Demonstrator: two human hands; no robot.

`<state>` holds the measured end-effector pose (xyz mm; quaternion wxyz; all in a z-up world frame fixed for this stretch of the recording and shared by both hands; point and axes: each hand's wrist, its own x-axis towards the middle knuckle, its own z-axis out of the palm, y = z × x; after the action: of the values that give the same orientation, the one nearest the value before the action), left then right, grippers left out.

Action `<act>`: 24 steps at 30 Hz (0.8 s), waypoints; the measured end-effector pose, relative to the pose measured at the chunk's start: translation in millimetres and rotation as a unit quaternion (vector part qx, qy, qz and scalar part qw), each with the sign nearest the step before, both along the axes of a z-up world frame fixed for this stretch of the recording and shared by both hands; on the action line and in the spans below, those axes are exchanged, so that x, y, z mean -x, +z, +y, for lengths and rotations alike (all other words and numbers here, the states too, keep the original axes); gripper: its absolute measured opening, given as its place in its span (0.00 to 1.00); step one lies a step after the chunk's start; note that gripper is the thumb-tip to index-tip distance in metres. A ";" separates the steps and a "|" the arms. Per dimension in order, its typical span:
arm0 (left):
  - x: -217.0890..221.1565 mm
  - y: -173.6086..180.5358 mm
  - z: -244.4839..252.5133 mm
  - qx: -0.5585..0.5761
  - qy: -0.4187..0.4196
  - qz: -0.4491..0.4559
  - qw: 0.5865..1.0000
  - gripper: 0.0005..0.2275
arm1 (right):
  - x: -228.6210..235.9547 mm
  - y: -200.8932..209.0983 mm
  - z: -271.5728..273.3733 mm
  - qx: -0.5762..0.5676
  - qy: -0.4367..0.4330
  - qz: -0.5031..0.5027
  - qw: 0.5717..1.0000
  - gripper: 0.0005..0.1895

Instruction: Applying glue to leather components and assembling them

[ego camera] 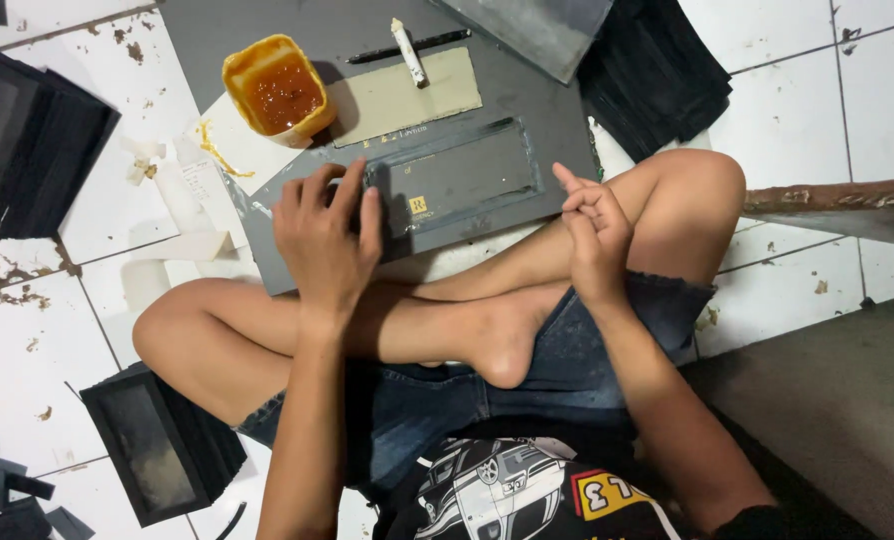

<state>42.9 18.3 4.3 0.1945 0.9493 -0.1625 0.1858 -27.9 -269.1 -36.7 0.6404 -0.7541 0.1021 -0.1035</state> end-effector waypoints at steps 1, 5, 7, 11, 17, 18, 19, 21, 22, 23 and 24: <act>-6.8 -0.7 -12.9 0.000 -0.001 -0.001 1.000 0.11 | -5.5 5.0 -1.8 0.000 -0.001 -0.001 1.000 0.05; -35.0 -17.4 -67.5 0.070 -0.116 0.006 0.991 0.11 | -28.1 14.8 -11.0 0.131 0.016 -0.051 0.990 0.07; -48.3 -30.2 -90.5 0.071 -0.152 0.012 0.986 0.12 | -42.4 14.3 -15.2 0.211 0.034 -0.076 0.974 0.08; -69.6 -52.1 -118.1 0.027 -0.200 0.043 0.978 0.11 | -69.0 15.7 -21.1 0.368 0.144 -0.150 0.906 0.12; -79.6 -68.2 -126.5 0.009 -0.178 0.052 0.983 0.10 | -78.5 1.2 -24.6 0.485 0.188 -0.197 0.831 0.09; -78.9 -69.3 -128.2 0.000 -0.173 0.046 0.984 0.10 | -75.0 -1.4 -25.9 0.489 0.180 -0.193 0.831 0.07; -76.4 -68.6 -127.6 -0.001 -0.172 0.048 0.984 0.10 | -68.7 1.2 -23.9 0.488 0.181 -0.192 0.832 0.07; -74.5 -66.2 -127.0 -0.070 -0.187 0.039 0.979 0.12 | -58.0 7.2 -20.3 0.493 0.180 -0.187 0.830 0.05; -75.2 -68.2 -128.0 -0.071 -0.187 0.038 0.979 0.12 | -51.0 6.8 -18.9 0.493 0.180 -0.188 0.830 0.05; -75.8 -70.3 -129.0 -0.104 -0.188 0.039 0.976 0.13 | -43.6 6.2 -17.6 0.518 0.171 -0.181 0.818 0.11; -73.4 -73.1 -130.0 -0.137 -0.188 0.042 0.972 0.16 | -33.5 5.7 -16.2 0.543 0.164 -0.171 0.805 0.18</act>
<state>116.3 -111.7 -68.8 0.1005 0.9263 -0.3540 0.0812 5.6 -285.3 -31.0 0.1406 -0.9543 -0.2073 -0.1629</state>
